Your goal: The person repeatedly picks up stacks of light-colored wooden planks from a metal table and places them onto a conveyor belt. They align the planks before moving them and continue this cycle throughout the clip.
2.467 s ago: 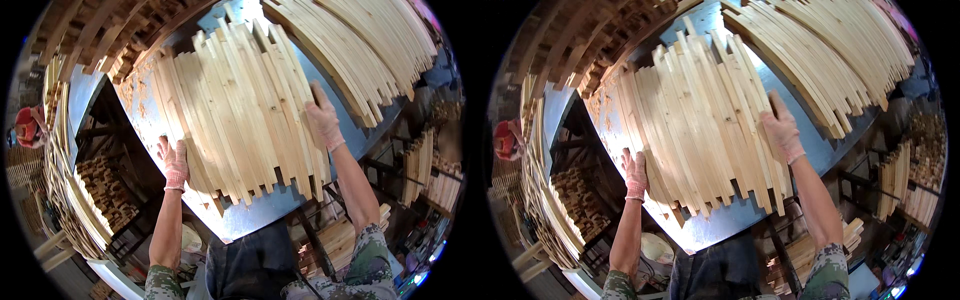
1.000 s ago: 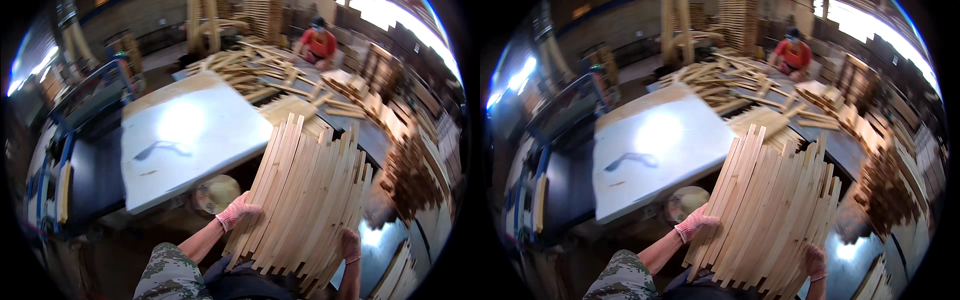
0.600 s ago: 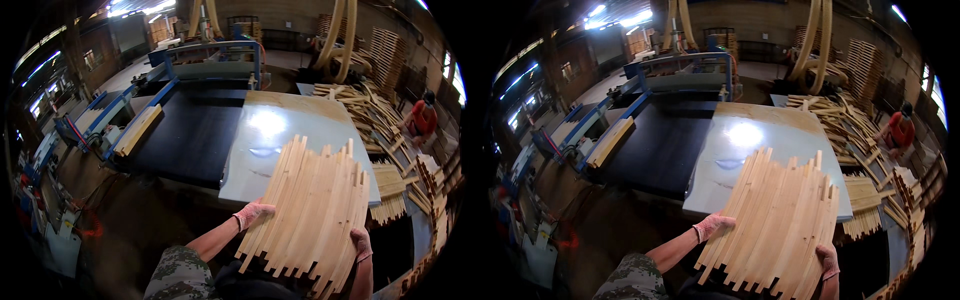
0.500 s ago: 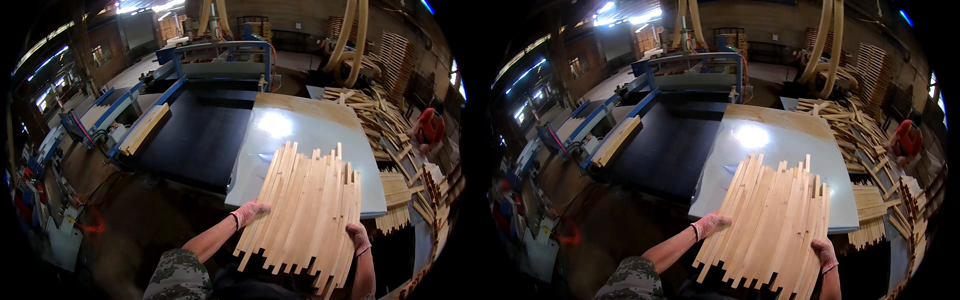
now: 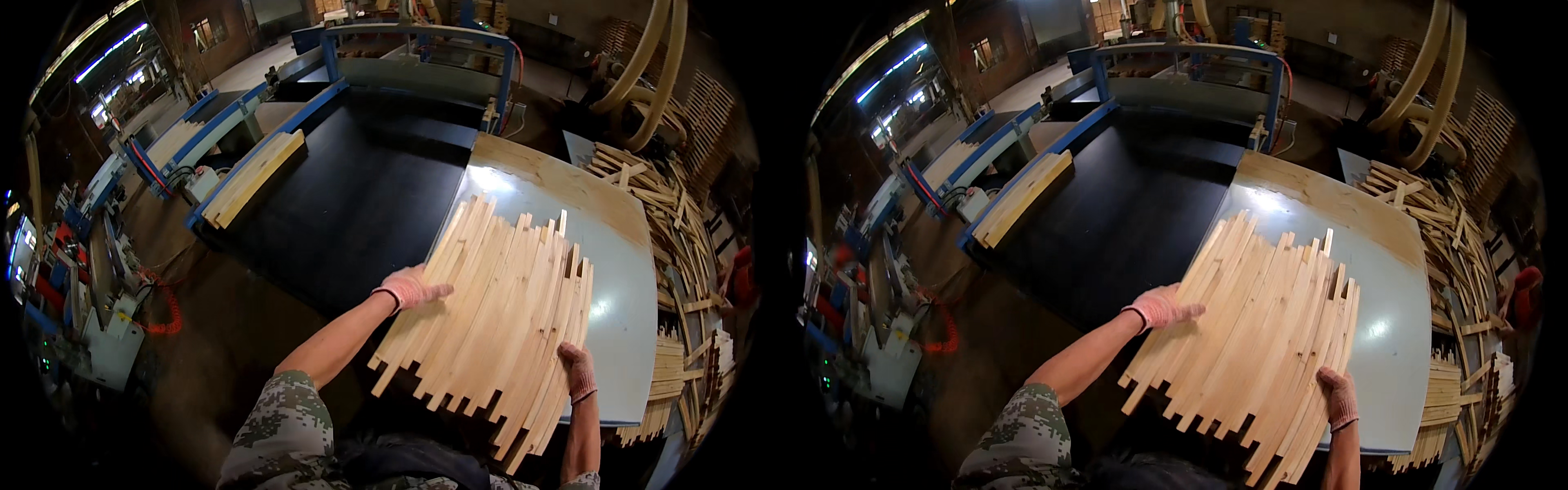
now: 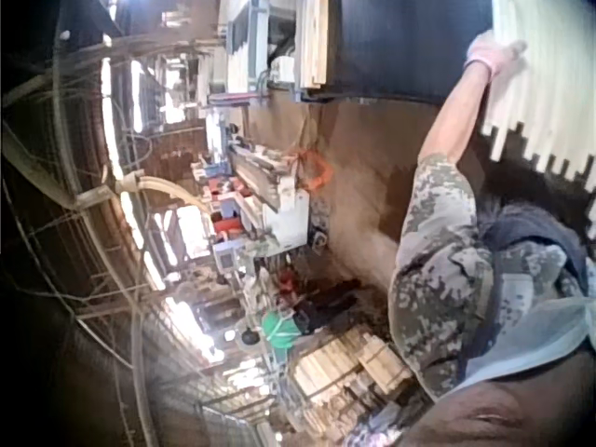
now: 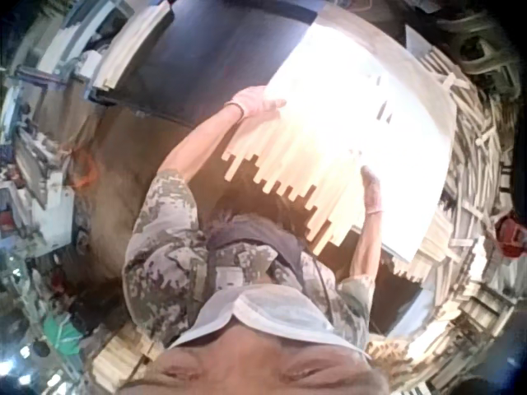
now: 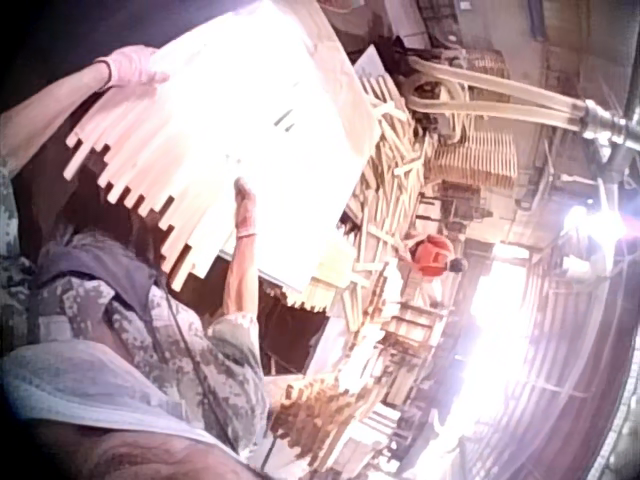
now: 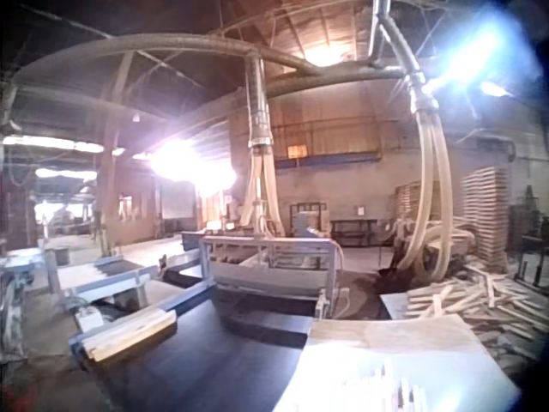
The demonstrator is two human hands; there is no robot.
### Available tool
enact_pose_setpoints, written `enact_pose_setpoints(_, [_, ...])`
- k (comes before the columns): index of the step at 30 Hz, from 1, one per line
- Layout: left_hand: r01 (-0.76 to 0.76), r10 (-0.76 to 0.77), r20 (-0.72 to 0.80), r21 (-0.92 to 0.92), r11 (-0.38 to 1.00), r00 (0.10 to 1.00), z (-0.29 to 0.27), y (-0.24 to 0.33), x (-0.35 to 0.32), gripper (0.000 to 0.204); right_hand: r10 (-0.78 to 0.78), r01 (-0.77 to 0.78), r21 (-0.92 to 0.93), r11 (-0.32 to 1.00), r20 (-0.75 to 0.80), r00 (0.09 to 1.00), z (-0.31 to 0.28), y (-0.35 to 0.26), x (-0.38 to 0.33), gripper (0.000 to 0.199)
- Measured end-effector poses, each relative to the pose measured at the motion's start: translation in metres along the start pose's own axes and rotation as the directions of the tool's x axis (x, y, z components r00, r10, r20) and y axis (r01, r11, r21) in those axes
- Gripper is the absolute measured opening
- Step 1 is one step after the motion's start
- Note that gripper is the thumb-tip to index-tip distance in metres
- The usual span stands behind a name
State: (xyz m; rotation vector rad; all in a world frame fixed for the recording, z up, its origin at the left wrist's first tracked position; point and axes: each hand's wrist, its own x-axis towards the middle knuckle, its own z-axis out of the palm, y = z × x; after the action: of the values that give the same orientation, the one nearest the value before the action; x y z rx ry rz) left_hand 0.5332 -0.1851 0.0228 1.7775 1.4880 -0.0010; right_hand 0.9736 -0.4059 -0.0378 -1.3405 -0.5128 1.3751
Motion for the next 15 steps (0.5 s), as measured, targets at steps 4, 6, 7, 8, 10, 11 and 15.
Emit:
enact_pose_setpoints(4, [0.283, -0.260, -0.206, 0.093, 0.955, 0.943, -0.054, -0.018, 0.016, 0.112, -0.045, 0.047, 0.062, 0.997, -0.024, 0.999, 0.082, 0.004, 0.065, 0.042])
enact_pose_setpoints(6, [0.322, -0.307, -0.289, 0.007, 0.947, 0.907, -0.083, -0.043, 0.022, 0.117, -0.019, 0.020, 0.077, 0.997, -0.018, 1.000, 0.132, 0.006, 0.092, 0.043])
enact_pose_setpoints(7, [0.331, -0.299, -0.324, 0.048, 0.942, 0.898, -0.097, -0.060, 0.025, 0.118, -0.026, 0.023, 0.072, 0.997, 0.046, 0.999, 0.158, 0.008, 0.101, 0.043])
enact_pose_setpoints(8, [0.343, -0.293, -0.356, 0.085, 0.935, 0.887, -0.112, -0.078, 0.027, 0.120, -0.016, 0.007, 0.083, 0.997, 0.111, 0.994, 0.187, 0.009, 0.111, 0.042])
enact_pose_setpoints(10, [0.362, -0.269, -0.417, 0.161, 0.918, 0.868, -0.138, -0.110, 0.029, 0.123, 0.015, -0.020, 0.057, 0.998, 0.075, 0.997, 0.243, 0.013, 0.124, 0.042])
enact_pose_setpoints(11, [0.360, -0.280, -0.414, 0.130, 0.924, 0.866, -0.155, -0.129, 0.033, 0.118, 0.010, -0.012, 0.043, 0.999, 0.030, 0.999, 0.274, 0.017, 0.131, 0.043])
enact_pose_setpoints(15, [0.358, -0.231, -0.485, 0.187, 0.915, 0.843, -0.224, -0.219, 0.047, 0.111, -0.021, 0.020, 0.010, 1.000, 0.081, 0.997, 0.398, 0.034, 0.155, 0.048])
